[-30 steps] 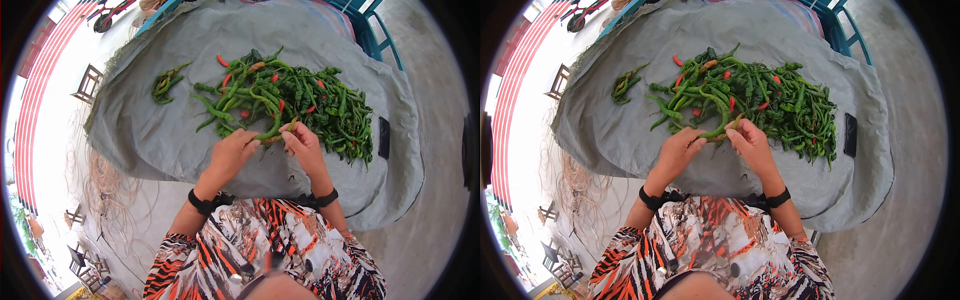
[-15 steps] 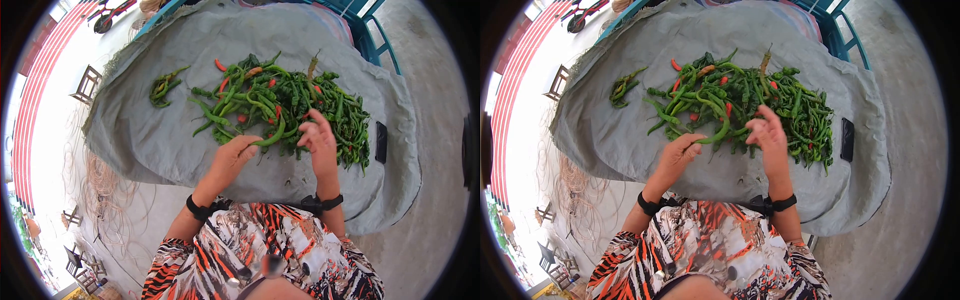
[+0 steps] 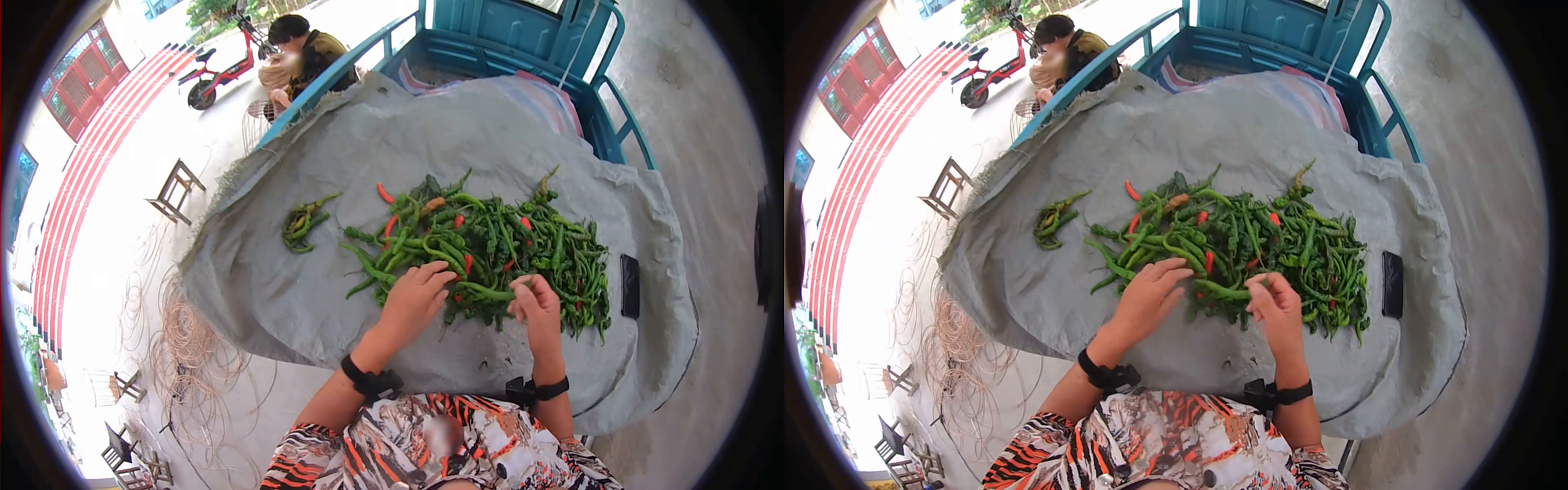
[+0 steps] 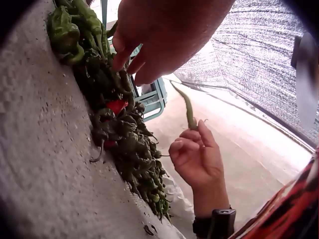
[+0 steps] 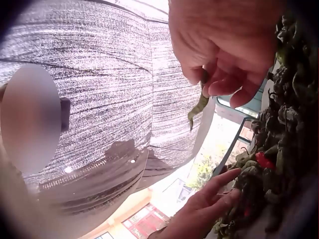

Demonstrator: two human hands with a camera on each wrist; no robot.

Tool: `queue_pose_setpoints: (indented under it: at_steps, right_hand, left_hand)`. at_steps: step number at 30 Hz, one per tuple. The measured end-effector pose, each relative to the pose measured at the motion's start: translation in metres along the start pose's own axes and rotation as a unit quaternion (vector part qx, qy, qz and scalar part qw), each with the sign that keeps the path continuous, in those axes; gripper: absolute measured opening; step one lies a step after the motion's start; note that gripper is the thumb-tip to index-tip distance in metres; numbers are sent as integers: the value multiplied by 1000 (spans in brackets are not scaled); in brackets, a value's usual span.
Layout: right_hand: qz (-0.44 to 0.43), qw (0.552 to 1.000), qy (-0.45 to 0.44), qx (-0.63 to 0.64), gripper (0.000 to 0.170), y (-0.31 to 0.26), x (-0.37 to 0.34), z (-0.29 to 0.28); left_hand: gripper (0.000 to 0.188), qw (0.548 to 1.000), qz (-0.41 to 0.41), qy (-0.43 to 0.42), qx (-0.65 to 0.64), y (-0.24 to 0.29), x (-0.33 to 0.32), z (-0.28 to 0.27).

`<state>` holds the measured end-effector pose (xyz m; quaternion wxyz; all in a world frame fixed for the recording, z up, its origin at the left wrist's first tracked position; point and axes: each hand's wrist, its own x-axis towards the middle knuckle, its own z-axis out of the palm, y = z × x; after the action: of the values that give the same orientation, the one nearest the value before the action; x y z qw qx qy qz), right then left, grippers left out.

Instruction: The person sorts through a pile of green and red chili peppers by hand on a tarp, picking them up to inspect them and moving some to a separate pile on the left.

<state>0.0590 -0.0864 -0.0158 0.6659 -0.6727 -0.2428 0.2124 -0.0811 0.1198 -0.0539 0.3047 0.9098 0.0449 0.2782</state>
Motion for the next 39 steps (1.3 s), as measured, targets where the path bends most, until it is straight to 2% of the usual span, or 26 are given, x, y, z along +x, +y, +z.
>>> queue_pose_setpoints:
  at_steps: [1,2,5,6,9,10,12,16,20,25,27,28,31,32,35,36,39]
  right_hand:
    - [-25,999,21,22,20,-1,2,-4]
    - [-86,990,10,111,26,6,8,-8]
    - [-93,973,85,192,35,-17,8,12]
    - [-64,980,70,177,40,-9,7,8]
    - [-17,998,-13,55,39,9,2,4]
    - [18,998,-48,41,37,11,-2,5]
    - [33,994,-96,26,36,20,-7,10]
    - [60,986,-155,14,29,10,-21,22]
    - [14,992,-107,-68,21,15,-22,26]
    - [-12,979,-136,-149,19,11,-26,19]
    - [-21,974,-154,-162,19,13,-27,13]
    - [4,982,-134,-136,17,12,-29,14]
    - [4,976,-123,-181,16,7,-30,7]
    - [19,980,-118,-161,15,7,-30,6]
    - [23,983,-111,-146,14,11,-26,3]
    - [24,992,-85,-85,17,18,-24,6]
    - [65,994,-36,85,19,22,-24,9]
  left_hand:
    - [42,1000,-7,5,24,-2,5,4]
    - [44,999,-15,9,46,-3,10,9]
    - [48,994,-25,8,108,-7,18,23]
    - [49,991,-27,3,127,-6,20,22]
    - [45,992,-41,9,117,0,20,20]
    - [42,993,-28,29,111,0,18,20]
    - [38,993,2,67,95,-4,13,19]
    - [33,989,33,83,119,29,9,4]
    - [33,988,55,84,113,39,3,-1]
    - [33,995,31,67,70,41,-4,-5]
    - [37,994,5,43,97,36,-10,-7]
    - [39,993,-7,30,110,34,-12,-7]
    - [47,989,-43,102,99,30,-16,-1]
    - [51,988,-96,95,72,36,-20,1]
    - [49,986,-87,138,-21,38,-23,7]
    - [46,985,-79,151,0,34,-25,12]
    - [40,995,-86,9,-45,22,-33,19]
